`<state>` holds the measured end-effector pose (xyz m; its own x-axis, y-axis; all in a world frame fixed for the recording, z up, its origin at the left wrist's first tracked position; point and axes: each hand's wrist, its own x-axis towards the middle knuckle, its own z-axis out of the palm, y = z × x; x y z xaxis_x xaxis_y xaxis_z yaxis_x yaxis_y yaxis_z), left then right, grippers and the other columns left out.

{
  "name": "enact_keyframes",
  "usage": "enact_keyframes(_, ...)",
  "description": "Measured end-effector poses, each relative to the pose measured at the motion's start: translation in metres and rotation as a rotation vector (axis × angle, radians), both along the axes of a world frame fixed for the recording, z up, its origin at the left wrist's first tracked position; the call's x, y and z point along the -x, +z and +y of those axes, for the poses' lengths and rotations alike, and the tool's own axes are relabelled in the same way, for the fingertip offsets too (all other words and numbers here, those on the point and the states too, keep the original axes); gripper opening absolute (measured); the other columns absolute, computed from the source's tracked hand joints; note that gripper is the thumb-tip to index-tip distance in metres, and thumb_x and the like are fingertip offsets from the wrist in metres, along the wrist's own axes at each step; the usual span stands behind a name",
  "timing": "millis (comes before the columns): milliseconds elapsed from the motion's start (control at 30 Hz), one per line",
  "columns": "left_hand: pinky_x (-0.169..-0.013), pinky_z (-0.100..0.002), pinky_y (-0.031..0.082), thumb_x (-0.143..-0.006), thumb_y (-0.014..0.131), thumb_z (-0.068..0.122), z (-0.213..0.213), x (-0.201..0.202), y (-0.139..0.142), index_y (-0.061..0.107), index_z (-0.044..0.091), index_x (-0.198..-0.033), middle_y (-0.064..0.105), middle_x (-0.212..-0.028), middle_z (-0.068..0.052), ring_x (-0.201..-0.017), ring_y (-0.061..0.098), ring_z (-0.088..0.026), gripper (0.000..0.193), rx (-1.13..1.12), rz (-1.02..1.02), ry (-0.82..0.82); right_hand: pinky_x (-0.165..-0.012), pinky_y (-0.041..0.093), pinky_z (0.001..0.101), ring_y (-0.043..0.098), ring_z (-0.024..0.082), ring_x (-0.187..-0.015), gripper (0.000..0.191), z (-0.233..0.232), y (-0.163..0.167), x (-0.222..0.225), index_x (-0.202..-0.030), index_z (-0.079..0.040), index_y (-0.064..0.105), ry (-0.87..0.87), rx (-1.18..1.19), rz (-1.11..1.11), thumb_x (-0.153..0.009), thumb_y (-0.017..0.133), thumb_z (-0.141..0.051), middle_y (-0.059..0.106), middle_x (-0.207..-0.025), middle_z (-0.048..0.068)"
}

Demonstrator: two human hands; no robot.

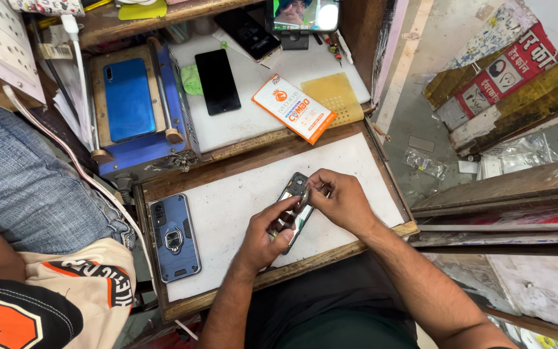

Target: The person assembles a smartphone by placing the motherboard into the chassis, connecting ribbon cables, and attaching the back cover. They then handle a roll of blue tape and place it on the workbench.

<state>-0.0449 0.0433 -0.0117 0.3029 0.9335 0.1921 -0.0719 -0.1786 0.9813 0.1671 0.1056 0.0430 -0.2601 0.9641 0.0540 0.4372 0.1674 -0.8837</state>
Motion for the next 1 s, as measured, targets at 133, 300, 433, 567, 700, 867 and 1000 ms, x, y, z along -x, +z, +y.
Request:
enact_keyframes(133,-0.089,-0.034,0.059,-0.087,0.066,0.040,0.000,-0.002,0.008,0.062,0.009,-0.144,0.071,-0.123,-0.016,-0.104,0.072,-0.022,0.065,-0.076,0.162,0.057,-0.057,0.054,0.0264,0.069,0.011,-0.067,0.014,-0.003,0.005,0.005,-0.095,-0.004,0.074,-0.043,-0.151,-0.104,-0.084,0.076,-0.012,0.073,-0.076,0.004)
enact_keyframes(300,-0.081,-0.034,0.061,-0.086,0.066,0.044,0.001,-0.003,0.012,0.062,0.010,-0.141,0.072,-0.123,-0.016,-0.102,0.073,-0.022,0.065,-0.019,0.197,0.071,-0.057,0.056,0.0312,0.071,0.019,-0.064,0.014,-0.003,0.010,0.006,-0.094,-0.008,0.074,-0.076,-0.289,-0.296,-0.082,0.077,-0.014,0.074,-0.082,0.006)
enact_keyframes(433,-0.086,-0.031,0.059,-0.091,0.065,0.045,-0.001,0.001,0.005,0.064,0.005,-0.143,0.074,-0.120,-0.017,-0.100,0.072,-0.021,0.065,-0.072,0.152,0.077,-0.059,0.057,0.0337,0.072,0.020,-0.065,0.009,0.009,0.008,-0.010,-0.094,-0.010,0.072,-0.216,-0.414,-0.326,-0.085,0.074,-0.013,0.075,-0.084,0.007)
enact_keyframes(567,-0.071,-0.030,0.057,-0.094,0.059,0.049,0.001,0.002,0.002,0.052,-0.003,-0.148,0.069,-0.124,-0.021,-0.093,0.065,-0.019,0.075,0.116,-0.189,-0.025,-0.064,0.057,0.0376,0.074,0.024,-0.073,0.006,0.025,0.011,-0.042,-0.094,-0.008,0.068,-0.332,-0.466,-0.404,-0.090,0.068,-0.013,0.074,-0.082,0.008)
enact_keyframes(700,-0.068,-0.033,0.062,-0.096,0.051,0.057,0.003,0.005,0.007,0.045,-0.005,-0.149,0.066,-0.122,-0.023,-0.093,0.069,-0.023,0.082,0.196,-0.388,-0.118,-0.067,0.055,0.0413,0.070,0.030,-0.074,0.008,0.021,0.011,-0.059,-0.097,-0.008,0.070,-0.325,-0.366,-0.576,-0.100,0.066,-0.014,0.073,-0.083,0.013)
enact_keyframes(867,-0.072,-0.037,0.062,-0.097,0.046,0.066,0.000,0.007,0.013,0.041,-0.005,-0.147,0.063,-0.124,-0.027,-0.096,0.069,-0.029,0.087,0.308,-0.594,-0.187,-0.057,0.056,0.0340,0.072,0.019,-0.064,0.015,0.006,0.005,-0.039,-0.104,-0.009,0.072,-0.070,-0.177,-0.287,-0.092,0.068,-0.017,0.076,-0.086,0.007)
enact_keyframes(1000,-0.075,-0.038,0.062,-0.097,0.043,0.068,-0.002,0.007,0.012,0.043,-0.006,-0.147,0.064,-0.120,-0.027,-0.098,0.070,-0.031,0.090,0.335,-0.593,-0.203,-0.065,0.054,0.0271,0.068,0.008,-0.078,0.019,-0.013,-0.010,-0.003,-0.112,-0.005,0.070,0.137,0.164,0.203,-0.101,0.059,-0.015,0.075,-0.088,0.000)
